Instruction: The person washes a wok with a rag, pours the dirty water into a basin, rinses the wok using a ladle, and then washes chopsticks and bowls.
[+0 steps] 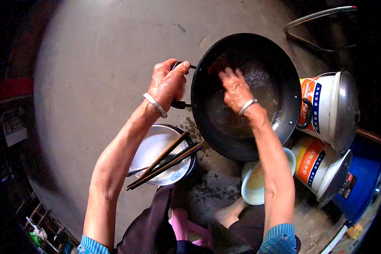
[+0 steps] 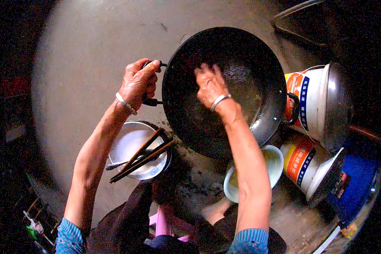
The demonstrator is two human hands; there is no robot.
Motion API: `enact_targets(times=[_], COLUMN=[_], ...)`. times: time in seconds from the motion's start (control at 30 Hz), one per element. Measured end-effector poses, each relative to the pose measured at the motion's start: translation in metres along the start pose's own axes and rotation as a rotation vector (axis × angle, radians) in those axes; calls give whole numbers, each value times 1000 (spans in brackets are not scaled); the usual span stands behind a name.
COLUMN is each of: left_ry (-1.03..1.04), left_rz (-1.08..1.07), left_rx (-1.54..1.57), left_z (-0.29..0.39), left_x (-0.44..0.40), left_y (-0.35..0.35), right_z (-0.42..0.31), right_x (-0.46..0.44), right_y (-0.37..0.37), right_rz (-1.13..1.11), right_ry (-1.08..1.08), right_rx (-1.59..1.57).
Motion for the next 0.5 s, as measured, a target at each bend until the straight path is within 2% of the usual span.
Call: enact_targets(times=[0.07,0.13,0.2,0.33,0.37,0.4,0.5], left_ry=[8,59,6,-29,13,9,-16], left_rz=[3,0,-45,19,30,26,19], left_rx=[-12,-51,20,14,-9,-1,59], left_z=[2,0,1,3,1,0,-3], left_x=[1,-1,2,4,2,2,2], left_y=[0,-1,-3,1,1,1,-1], right_z=[27,40,75,110,106,103,81], right_x=[-4,-12,10,64,76,91,135], right_y=[-7,-27,-31,-78,-88,-91,-91], right_rz=[-165,-234,-176,-228,-416,-476,-484], right_ry=[-75,8,-53,-173,-107,-68,-61], right_rx=[327,495,617,644,659,632,575])
Point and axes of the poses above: each hand's wrist, its own x-axis away from the middle knuckle, its own y-axis out of the palm, z = x × y, the point moved 1 cm from there along -x, towards the middle knuckle, and after that the axes turned 10 degrees about z, right-handed, at the moved point
